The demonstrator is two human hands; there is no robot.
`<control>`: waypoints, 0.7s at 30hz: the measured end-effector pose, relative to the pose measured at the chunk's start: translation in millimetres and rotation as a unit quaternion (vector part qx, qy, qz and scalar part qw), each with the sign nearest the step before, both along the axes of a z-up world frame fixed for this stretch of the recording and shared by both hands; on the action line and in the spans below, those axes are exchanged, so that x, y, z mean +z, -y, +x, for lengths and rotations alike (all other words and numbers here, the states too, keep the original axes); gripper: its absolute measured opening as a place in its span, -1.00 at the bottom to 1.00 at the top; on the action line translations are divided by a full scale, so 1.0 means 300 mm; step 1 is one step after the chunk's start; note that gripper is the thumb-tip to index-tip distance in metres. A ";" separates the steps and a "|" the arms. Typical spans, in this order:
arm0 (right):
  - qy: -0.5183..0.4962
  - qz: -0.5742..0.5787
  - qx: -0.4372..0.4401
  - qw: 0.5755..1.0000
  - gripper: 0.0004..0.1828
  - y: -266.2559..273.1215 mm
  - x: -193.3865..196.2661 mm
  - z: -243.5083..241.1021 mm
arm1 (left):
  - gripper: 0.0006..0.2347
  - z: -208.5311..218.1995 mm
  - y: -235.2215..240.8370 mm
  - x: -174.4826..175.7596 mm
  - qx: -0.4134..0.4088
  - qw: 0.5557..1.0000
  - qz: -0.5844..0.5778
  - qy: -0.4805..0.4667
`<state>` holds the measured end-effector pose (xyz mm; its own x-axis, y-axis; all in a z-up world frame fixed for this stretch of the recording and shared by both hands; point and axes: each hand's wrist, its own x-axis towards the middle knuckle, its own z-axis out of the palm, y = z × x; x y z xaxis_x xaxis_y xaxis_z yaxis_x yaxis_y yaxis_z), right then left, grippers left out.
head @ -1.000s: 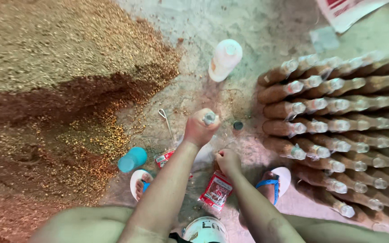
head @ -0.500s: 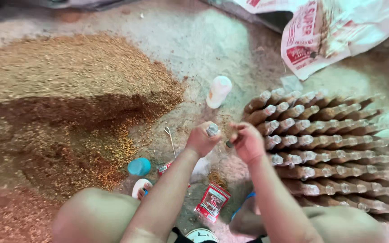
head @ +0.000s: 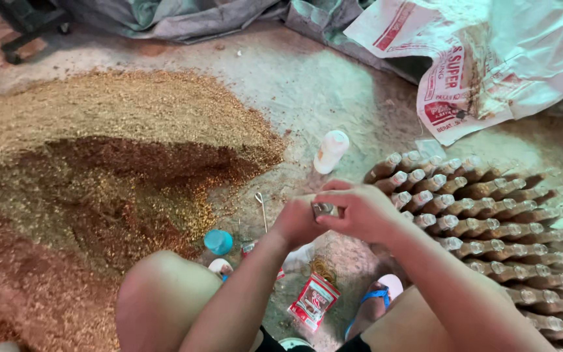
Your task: The person sits on the floor and repeatedly fills small plastic bottles with a granular mixture from a large pile. They use their hands to scoop the material into the bottles, then tie the necks with rubber bands before placing the filled bottles in a group.
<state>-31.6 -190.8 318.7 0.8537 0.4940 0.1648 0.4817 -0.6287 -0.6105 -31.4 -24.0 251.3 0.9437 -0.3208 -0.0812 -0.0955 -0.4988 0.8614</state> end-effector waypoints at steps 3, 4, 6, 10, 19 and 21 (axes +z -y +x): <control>0.005 0.029 -0.004 1.000 -0.54 -0.009 -0.109 0.002 | -0.74 0.018 0.011 -0.064 -0.003 0.997 0.048 0.054; 0.005 0.029 0.000 1.000 -0.54 -0.022 -0.094 -0.006 | -0.74 0.011 0.003 -0.053 0.001 0.997 0.048 0.054; -0.074 0.049 -0.007 0.996 -0.57 -0.044 -0.061 -0.022 | -0.74 0.003 -0.007 -0.029 0.017 1.000 0.008 0.025; -0.184 0.130 -0.030 0.974 -0.50 -0.025 -0.045 -0.036 | -0.74 -0.021 -0.033 0.039 0.039 0.998 -0.054 -0.018; 0.027 0.147 -0.039 0.988 -0.69 0.223 -0.142 0.023 | -0.89 0.046 -0.088 0.016 0.130 0.966 -0.206 -0.090; -0.090 0.351 0.000 0.932 -0.61 0.265 -0.175 0.032 | -0.91 0.033 -0.095 0.079 0.147 0.963 -0.195 -0.116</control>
